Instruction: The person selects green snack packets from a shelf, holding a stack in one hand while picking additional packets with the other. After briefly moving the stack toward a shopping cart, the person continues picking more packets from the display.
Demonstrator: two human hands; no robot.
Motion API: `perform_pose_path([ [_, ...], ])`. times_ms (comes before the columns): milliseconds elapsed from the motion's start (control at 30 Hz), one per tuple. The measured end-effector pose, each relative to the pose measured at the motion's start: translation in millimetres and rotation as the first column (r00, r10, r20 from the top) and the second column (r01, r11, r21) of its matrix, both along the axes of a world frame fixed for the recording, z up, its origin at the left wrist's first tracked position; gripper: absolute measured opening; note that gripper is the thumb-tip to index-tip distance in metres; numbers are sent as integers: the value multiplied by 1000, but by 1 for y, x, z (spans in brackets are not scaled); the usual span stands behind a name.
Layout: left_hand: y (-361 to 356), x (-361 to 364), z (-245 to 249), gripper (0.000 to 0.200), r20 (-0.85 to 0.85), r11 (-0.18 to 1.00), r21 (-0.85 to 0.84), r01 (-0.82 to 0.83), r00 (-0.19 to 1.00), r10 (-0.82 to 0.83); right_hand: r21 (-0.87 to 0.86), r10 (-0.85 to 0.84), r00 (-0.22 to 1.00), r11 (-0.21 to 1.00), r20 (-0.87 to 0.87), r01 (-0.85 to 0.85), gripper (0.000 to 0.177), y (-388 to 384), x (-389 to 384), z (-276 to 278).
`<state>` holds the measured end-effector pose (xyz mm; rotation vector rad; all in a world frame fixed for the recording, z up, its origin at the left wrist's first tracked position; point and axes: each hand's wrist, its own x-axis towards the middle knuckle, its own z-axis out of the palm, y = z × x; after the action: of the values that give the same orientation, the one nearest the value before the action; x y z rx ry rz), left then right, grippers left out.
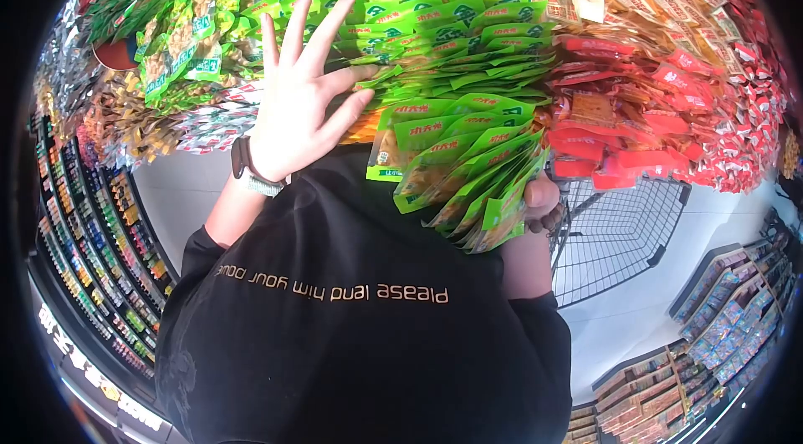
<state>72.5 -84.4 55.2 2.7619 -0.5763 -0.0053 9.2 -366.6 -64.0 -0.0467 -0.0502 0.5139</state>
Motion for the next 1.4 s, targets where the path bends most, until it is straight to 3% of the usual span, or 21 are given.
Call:
perform_pose_path([
  [533, -5, 0, -4, 27, 6, 993, 116, -34, 999, 34, -97, -11, 1000, 995, -9, 10, 86, -1, 7, 22],
  [633, -4, -4, -7, 23, 92, 997, 22, -73, 993, 71, -48, 3, 1000, 999, -3, -3, 86, -1, 1, 2],
  [733, 13, -10, 4, 18, 160, 948, -316, -33, 983, 87, -92, 17, 1000, 996, 7, -16, 84, -3, 3, 5],
  [767, 18, -13, 12, 18, 186, 938, -346, -28, 978, 97, -138, 26, 1000, 990, -6, -26, 83, -3, 5, 17],
  [867, 25, -22, 18, 23, -121, 791, -607, -76, 993, 3, -155, 90, 995, 984, 41, -83, 82, -3, 12, 29],
  [933, 10, -28, 20, 31, -438, 674, -697, -246, 890, -128, -57, 168, 979, 985, 120, -162, 82, 5, 21, 39],
  [967, 4, -26, 20, 37, -455, 722, -664, -194, 871, -185, -61, 182, 974, 983, 133, -175, 83, 5, 21, 37],
  [1000, -3, -28, 10, 36, -344, 711, -694, -110, 919, -194, -65, 196, 970, 980, 146, -189, 83, 5, 21, 35],
  [1167, 6, -29, 15, 29, -433, 676, -712, -191, 877, -208, -263, 125, 990, 959, 57, -106, 91, 2, 12, 25],
  [1200, 16, -31, 21, 28, -409, 744, -642, -187, 904, -125, -287, 136, 989, 951, 52, -116, 96, 3, 14, 31],
  [1267, 25, -36, 16, 29, -329, 483, -806, -343, 937, 117, -338, 213, 975, 924, 60, -180, 106, 3, 17, 33],
  [1367, 35, -27, 16, 29, -118, 430, -873, -230, 955, 273, -350, 267, 963, 907, 42, -236, 112, 8, 17, 40],
  [1400, 36, -24, 12, 29, -93, 471, -854, -222, 955, 282, -345, 271, 962, 907, 36, -242, 112, 10, 18, 45],
])
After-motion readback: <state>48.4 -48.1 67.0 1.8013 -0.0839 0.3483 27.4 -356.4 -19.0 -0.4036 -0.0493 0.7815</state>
